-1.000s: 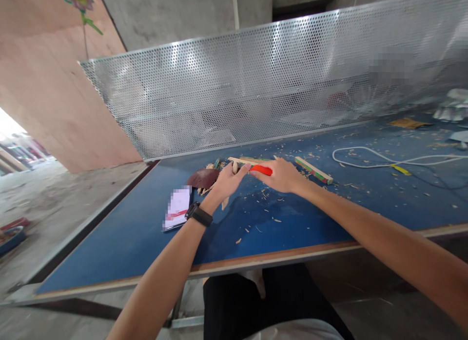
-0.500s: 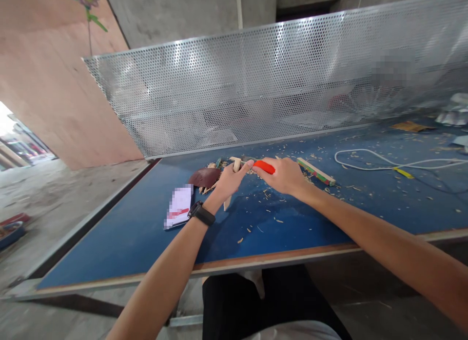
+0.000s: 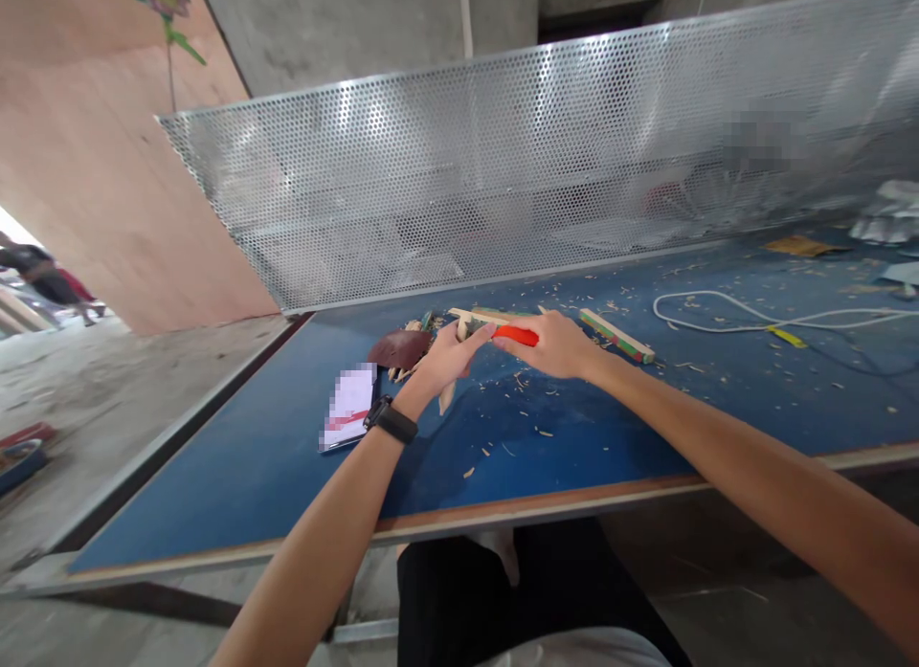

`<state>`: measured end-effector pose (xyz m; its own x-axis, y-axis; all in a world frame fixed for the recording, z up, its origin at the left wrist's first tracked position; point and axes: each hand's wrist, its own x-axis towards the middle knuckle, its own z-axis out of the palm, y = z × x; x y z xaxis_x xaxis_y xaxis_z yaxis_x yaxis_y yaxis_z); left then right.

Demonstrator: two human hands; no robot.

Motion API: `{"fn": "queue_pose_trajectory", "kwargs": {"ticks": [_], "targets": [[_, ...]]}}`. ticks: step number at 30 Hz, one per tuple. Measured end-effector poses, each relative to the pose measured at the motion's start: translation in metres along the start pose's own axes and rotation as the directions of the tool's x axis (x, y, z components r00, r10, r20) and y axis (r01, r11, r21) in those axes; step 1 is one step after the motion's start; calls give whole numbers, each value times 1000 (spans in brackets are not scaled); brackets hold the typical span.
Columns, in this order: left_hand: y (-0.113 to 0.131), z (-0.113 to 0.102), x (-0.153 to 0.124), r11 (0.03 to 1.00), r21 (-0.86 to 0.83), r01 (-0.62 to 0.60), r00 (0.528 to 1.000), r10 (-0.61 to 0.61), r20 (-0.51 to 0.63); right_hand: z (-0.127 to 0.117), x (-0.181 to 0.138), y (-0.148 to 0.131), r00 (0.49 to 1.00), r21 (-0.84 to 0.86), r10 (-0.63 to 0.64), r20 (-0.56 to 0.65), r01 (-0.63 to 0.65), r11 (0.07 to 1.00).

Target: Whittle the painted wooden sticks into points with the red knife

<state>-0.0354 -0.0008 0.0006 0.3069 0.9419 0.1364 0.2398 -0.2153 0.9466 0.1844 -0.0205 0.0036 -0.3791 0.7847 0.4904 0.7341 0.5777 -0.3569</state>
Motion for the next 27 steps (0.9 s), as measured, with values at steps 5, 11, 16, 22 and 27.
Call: {"fn": "queue_pose_trajectory", "kwargs": {"ticks": [5, 11, 16, 22, 27], "targets": [[-2, 1, 1, 999, 24, -35, 999, 35, 3, 0, 1, -1, 1000, -33, 9, -7, -9, 999], [4, 3, -1, 976, 193, -98, 992, 112, -60, 3, 0, 3, 994, -179, 51, -98, -68, 981], [9, 5, -3, 958, 276, -74, 983, 117, -144, 7, -2, -6, 983, -230, 63, -172, -102, 968], [10, 9, -4, 974, 211, -84, 977, 123, -177, 3, 0, -9, 984, -61, 111, -136, -120, 991], [3, 4, -3, 967, 244, -76, 988, 105, -110, 0, 1, 2, 997, 2, 67, -29, -66, 998]]}}
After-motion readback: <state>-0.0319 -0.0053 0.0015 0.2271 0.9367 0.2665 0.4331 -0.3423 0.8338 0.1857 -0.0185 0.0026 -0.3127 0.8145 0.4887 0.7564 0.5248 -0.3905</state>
